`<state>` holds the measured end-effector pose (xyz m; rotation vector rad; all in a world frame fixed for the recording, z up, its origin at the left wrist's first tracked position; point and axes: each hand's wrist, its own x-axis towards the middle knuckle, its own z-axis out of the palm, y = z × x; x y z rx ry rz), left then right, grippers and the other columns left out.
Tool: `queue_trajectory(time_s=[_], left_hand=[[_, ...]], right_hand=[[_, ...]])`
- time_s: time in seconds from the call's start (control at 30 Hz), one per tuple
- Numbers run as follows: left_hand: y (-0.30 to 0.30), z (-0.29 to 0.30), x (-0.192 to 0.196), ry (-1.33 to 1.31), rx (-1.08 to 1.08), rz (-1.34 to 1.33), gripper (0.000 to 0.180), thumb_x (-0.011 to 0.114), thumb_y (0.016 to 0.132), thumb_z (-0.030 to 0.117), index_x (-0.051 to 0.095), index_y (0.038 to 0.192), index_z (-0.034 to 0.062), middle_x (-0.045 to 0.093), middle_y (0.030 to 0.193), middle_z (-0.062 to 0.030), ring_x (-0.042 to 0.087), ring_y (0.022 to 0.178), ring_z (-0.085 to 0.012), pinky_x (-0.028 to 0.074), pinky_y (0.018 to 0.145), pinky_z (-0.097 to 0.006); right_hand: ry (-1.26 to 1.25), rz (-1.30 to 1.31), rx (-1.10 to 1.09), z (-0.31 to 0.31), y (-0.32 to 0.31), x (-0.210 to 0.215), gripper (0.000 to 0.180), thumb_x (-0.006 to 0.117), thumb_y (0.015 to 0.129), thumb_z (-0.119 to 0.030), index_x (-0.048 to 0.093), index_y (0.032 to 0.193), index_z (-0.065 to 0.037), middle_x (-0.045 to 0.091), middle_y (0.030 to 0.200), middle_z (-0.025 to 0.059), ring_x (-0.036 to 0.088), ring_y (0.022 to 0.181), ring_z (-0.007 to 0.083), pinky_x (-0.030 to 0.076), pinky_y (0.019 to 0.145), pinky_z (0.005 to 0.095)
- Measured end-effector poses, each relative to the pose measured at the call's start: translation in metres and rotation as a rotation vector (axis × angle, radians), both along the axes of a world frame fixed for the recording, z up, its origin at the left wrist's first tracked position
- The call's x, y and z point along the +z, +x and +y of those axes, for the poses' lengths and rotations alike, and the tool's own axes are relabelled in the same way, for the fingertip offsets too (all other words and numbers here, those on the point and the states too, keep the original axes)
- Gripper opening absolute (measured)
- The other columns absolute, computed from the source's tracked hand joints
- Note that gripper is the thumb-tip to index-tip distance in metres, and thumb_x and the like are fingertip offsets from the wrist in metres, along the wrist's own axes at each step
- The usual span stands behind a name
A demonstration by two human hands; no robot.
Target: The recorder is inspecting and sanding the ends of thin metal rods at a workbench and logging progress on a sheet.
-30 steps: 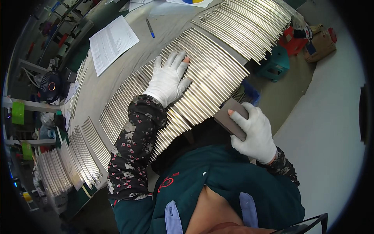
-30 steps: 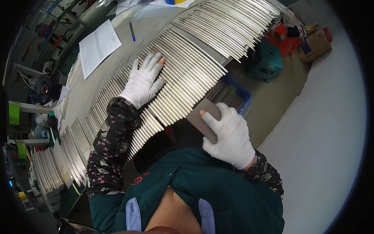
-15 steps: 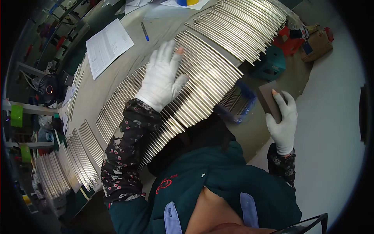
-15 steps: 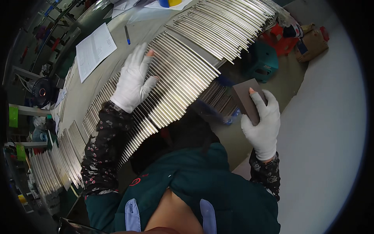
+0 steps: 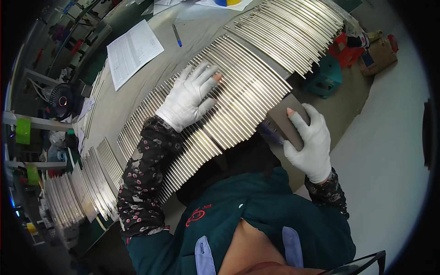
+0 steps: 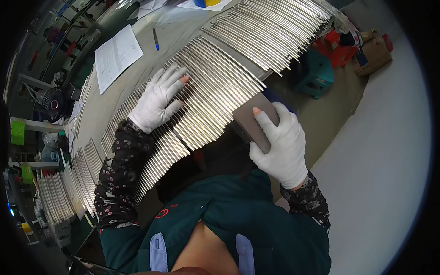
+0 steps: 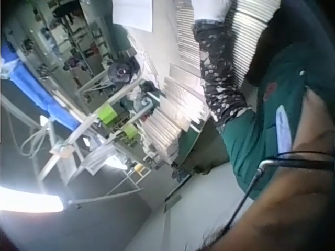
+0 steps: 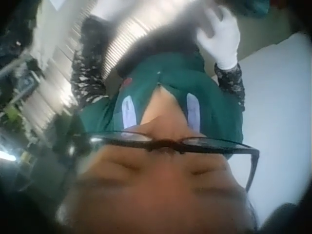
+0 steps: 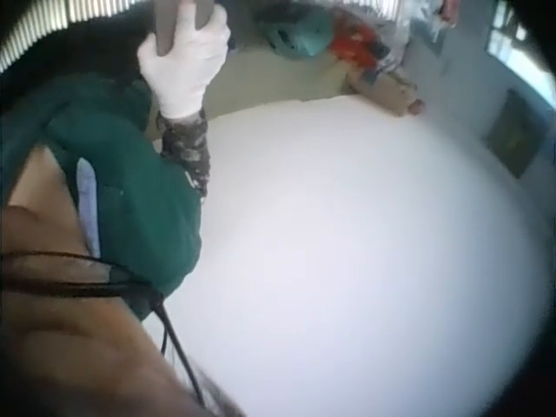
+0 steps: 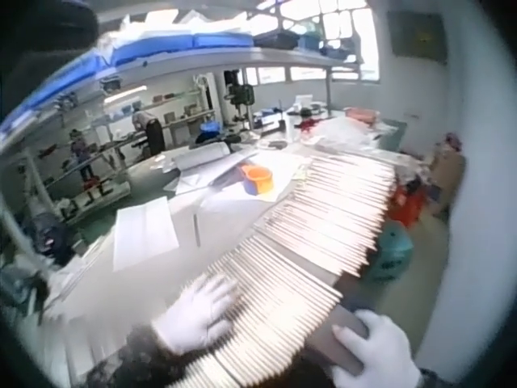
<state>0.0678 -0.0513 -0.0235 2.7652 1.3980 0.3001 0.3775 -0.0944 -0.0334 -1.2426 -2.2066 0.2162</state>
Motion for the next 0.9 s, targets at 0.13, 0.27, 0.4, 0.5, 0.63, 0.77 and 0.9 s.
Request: queue_trajectory(time_s=[0.13, 0.27, 0.4, 0.5, 0.63, 0.77, 0.9], left_hand=[[-0.003, -0.001, -0.017, -0.059, 0.083, 0.178, 0.058, 0.044, 0.09, 0.042, 0.039, 0.136, 0.0083, 0.029, 0.146, -0.0164, 0.023, 0.137, -0.0359, 0.015, 0.111, -0.054], [-0.002, 0.0, -0.016, -0.048, 0.082, 0.169, 0.06, 0.042, 0.089, 0.046, 0.038, 0.136, 0.0087, 0.029, 0.147, -0.0158, 0.023, 0.137, -0.0358, 0.015, 0.11, -0.056], [-0.001, 0.002, -0.016, -0.068, 0.07, 0.158, 0.061, 0.037, 0.091, 0.05, 0.037, 0.137, 0.0101, 0.027, 0.148, -0.0165, 0.022, 0.138, -0.0371, 0.014, 0.11, -0.057], [-0.006, -0.004, -0.018, -0.04, 0.084, 0.152, 0.061, 0.037, 0.092, 0.05, 0.038, 0.137, 0.0092, 0.028, 0.147, -0.0164, 0.022, 0.137, -0.037, 0.013, 0.11, -0.056], [-0.005, -0.002, -0.019, -0.058, 0.097, 0.194, 0.061, 0.038, 0.091, 0.049, 0.037, 0.137, 0.0082, 0.027, 0.147, -0.0161, 0.021, 0.138, -0.036, 0.013, 0.11, -0.055], [-0.008, -0.002, -0.019, -0.035, 0.101, 0.213, 0.064, 0.032, 0.093, 0.054, 0.031, 0.142, 0.0134, 0.023, 0.149, -0.0157, 0.019, 0.139, -0.0359, 0.012, 0.111, -0.056], [-0.022, -0.012, -0.008, 0.092, 0.102, 0.015, 0.072, 0.019, 0.091, 0.065, 0.023, 0.146, 0.0201, 0.019, 0.151, -0.0162, 0.019, 0.138, -0.0381, 0.01, 0.111, -0.056]], right_hand=[[0.015, -0.086, 0.038, 0.004, -0.02, 0.0, 0.059, 0.072, 0.06, -0.019, 0.058, 0.116, -0.011, 0.048, 0.116, 0.0203, 0.053, 0.093, 0.0345, 0.048, 0.075, 0.0413], [0.051, -0.163, 0.045, 0.023, -0.055, 0.005, 0.056, 0.071, 0.063, -0.023, 0.059, 0.115, -0.01, 0.05, 0.105, 0.0179, 0.053, 0.087, 0.0308, 0.048, 0.069, 0.0395], [0.043, -0.215, 0.046, 0.02, -0.051, 0.014, 0.052, 0.069, 0.064, -0.022, 0.061, 0.112, -0.008, 0.052, 0.099, 0.0169, 0.054, 0.084, 0.0301, 0.048, 0.066, 0.0387], [-0.035, -0.198, 0.094, -0.005, -0.008, 0.025, 0.053, 0.068, 0.057, -0.017, 0.063, 0.108, -0.007, 0.053, 0.105, 0.0216, 0.054, 0.087, 0.0338, 0.048, 0.071, 0.0415], [-0.119, -0.176, 0.089, -0.029, 0.001, 0.025, 0.054, 0.069, 0.055, -0.018, 0.064, 0.107, -0.008, 0.053, 0.109, 0.0238, 0.055, 0.09, 0.0351, 0.048, 0.075, 0.0411], [-0.169, -0.184, 0.157, -0.043, -0.018, 0.018, 0.054, 0.07, 0.057, -0.021, 0.063, 0.109, -0.009, 0.051, 0.113, 0.0228, 0.054, 0.091, 0.0339, 0.049, 0.076, 0.0416], [-0.174, -0.162, 0.13, -0.043, -0.029, 0.015, 0.055, 0.071, 0.058, -0.022, 0.062, 0.111, -0.009, 0.05, 0.112, 0.0214, 0.054, 0.091, 0.0333, 0.049, 0.076, 0.0415]])
